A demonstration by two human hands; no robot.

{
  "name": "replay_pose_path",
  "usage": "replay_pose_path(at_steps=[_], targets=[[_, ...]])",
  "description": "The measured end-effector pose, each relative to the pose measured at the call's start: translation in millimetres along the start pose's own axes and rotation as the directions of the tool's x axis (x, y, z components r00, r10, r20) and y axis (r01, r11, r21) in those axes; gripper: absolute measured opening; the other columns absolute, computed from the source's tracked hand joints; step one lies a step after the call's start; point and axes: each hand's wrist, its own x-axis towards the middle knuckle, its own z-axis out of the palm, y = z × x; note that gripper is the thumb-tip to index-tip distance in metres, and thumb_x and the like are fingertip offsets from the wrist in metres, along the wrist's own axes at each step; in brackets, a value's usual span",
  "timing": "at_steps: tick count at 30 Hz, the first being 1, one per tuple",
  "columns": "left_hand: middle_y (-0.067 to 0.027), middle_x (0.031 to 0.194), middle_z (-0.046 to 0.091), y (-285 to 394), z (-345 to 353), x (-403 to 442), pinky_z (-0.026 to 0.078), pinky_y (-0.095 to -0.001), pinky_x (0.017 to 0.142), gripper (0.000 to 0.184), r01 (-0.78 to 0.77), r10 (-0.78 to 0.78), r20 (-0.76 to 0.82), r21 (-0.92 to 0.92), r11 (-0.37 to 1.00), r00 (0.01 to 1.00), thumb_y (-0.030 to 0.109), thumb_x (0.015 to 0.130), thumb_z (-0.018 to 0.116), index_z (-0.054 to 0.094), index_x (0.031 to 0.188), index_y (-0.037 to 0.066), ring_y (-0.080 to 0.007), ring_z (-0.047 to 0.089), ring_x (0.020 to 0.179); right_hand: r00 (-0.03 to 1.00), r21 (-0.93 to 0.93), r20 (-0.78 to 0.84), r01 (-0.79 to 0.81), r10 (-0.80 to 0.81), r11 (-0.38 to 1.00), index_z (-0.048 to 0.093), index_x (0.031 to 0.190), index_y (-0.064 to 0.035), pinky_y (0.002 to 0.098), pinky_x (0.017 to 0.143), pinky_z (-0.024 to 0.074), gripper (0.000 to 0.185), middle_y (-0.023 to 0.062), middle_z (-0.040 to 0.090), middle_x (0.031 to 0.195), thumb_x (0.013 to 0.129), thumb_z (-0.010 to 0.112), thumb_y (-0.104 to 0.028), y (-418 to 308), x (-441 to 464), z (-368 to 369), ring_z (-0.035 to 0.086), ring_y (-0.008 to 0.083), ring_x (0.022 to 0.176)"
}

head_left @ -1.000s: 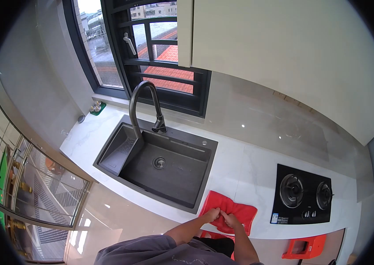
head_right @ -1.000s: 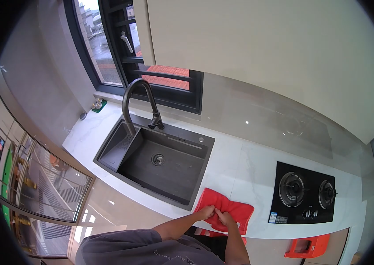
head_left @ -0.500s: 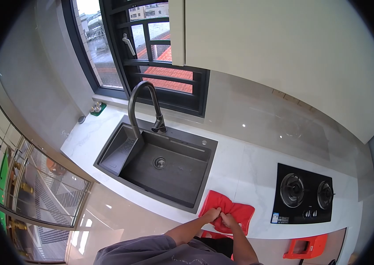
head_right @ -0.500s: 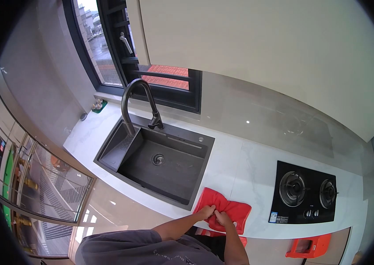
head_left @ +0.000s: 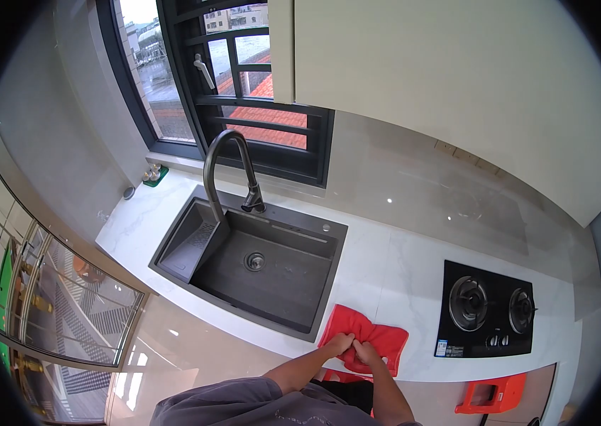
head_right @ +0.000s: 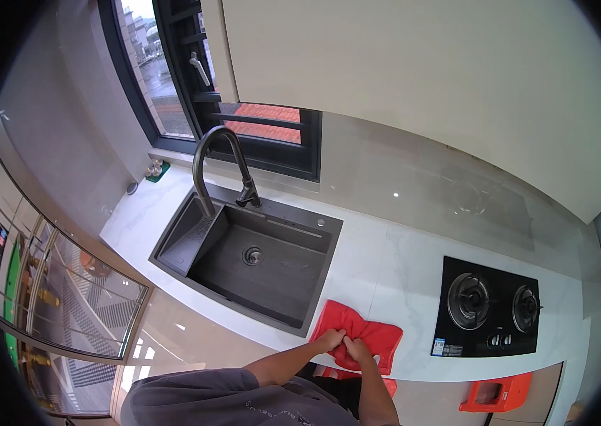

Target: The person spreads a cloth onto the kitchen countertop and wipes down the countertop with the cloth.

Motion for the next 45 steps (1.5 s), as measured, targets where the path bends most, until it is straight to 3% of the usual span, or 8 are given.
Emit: replay_pose_path(at_steps=[6,8,13,24,32,34,38,45], targets=[[-0.028,0.089,0.068,-2,1,-2,0.049,-0.0463,0.079,0.058,-0.06,0.061,-0.022,0.02,0.998,0.998,0.044,0.093,0.041,0.068,0.092,-0.007,-0.037,0.067,0.088,0.997,-0.102,-0.064,0.027,-0.034,0.994,0.062,0.065,0.0052,0.0401,0.05,0.0429,0.063,0.0128,0.057,0.055,0.09,0.046,-0.051,10,10,7,0.055,0.0232,0.049],[-0.01,0.057,0.055,-4,3,-2,0.04,-0.0384,0.045,0.05,-0.175,0.171,-0.105,-0.023,0.984,0.98,0.04,0.094,0.043,0.062,0.071,0.0,-0.0217,0.052,0.047,0.994,-0.157,-0.099,0.037,-0.053,0.987,0.064,0.068,0.0074,0.0415,0.053,0.0448,0.065,0.0148,0.058,0.056,0.09,0.046,-0.051,20,16,10,0.058,0.0253,0.051],[-0.0096,0.057,0.055,-3,1,1,0.04,-0.0384,0.045,0.05,-0.065,0.064,-0.01,-0.057,0.996,0.998,0.04,0.093,0.044,0.063,0.073,-0.002,-0.0214,0.053,0.048,0.998,-0.203,-0.051,-0.045,0.036,0.978,0.064,0.101,0.0149,0.0461,0.089,0.0479,0.073,0.0367,0.063,0.101,0.087,0.046,-0.054,-6,-6,1,0.064,0.0433,0.104],[-0.0098,0.057,0.055,-4,0,0,0.041,-0.0386,0.045,0.051,-0.087,0.087,-0.023,-0.037,0.996,0.996,0.041,0.093,0.044,0.063,0.072,-0.002,-0.0214,0.053,0.048,0.995,-0.15,-0.085,0.029,-0.042,0.988,0.066,0.086,0.0132,0.0473,0.076,0.0497,0.07,0.0327,0.064,0.081,0.087,0.049,-0.054,-8,-12,1,0.067,0.041,0.085],[-0.0324,0.105,0.065,0,-4,1,0.048,-0.0488,0.087,0.059,0.004,-0.005,0.007,0.098,0.995,1.0,0.044,0.094,0.04,0.066,0.107,-0.008,-0.0408,0.065,0.102,0.994,-0.16,-0.068,0.075,-0.087,0.984,0.067,0.08,0.0106,0.0485,0.066,0.0487,0.075,0.0267,0.064,0.067,0.087,0.05,-0.062,-11,-10,2,0.067,0.0386,0.071],[-0.0264,0.094,0.068,-5,-4,5,0.048,-0.0502,0.081,0.058,-0.096,0.109,-0.043,0.223,0.97,0.993,0.046,0.092,0.043,0.067,0.1,-0.007,-0.0391,0.067,0.092,0.952,-0.176,-0.181,0.217,-0.248,0.96,0.068,0.082,0.0099,0.0492,0.068,0.0494,0.078,0.0285,0.066,0.073,0.086,0.051,-0.066,6,-1,10,0.068,0.0398,0.074],[-0.0136,0.062,0.06,-13,-1,13,0.045,-0.041,0.049,0.046,0.007,-0.01,-0.033,-0.067,0.998,0.999,0.038,0.089,0.048,0.063,0.072,-0.003,-0.0248,0.06,0.055,0.996,-0.154,-0.079,0.023,-0.036,0.988,0.069,0.094,0.0078,0.0477,0.081,0.0505,0.073,0.0312,0.067,0.092,0.085,0.048,-0.062,-16,-19,2,0.067,0.0425,0.09],[-0.011,0.06,0.058,-23,2,24,0.044,-0.0391,0.05,0.046,0.036,-0.038,-0.017,-0.112,0.993,0.999,0.037,0.09,0.048,0.062,0.069,-0.002,-0.0237,0.058,0.053,0.989,-0.115,-0.145,-0.06,0.043,0.992,0.07,0.095,0.0062,0.0459,0.082,0.0515,0.07,0.029,0.068,0.095,0.084,0.049,-0.059,-36,-39,-1,0.067,0.0402,0.092]])
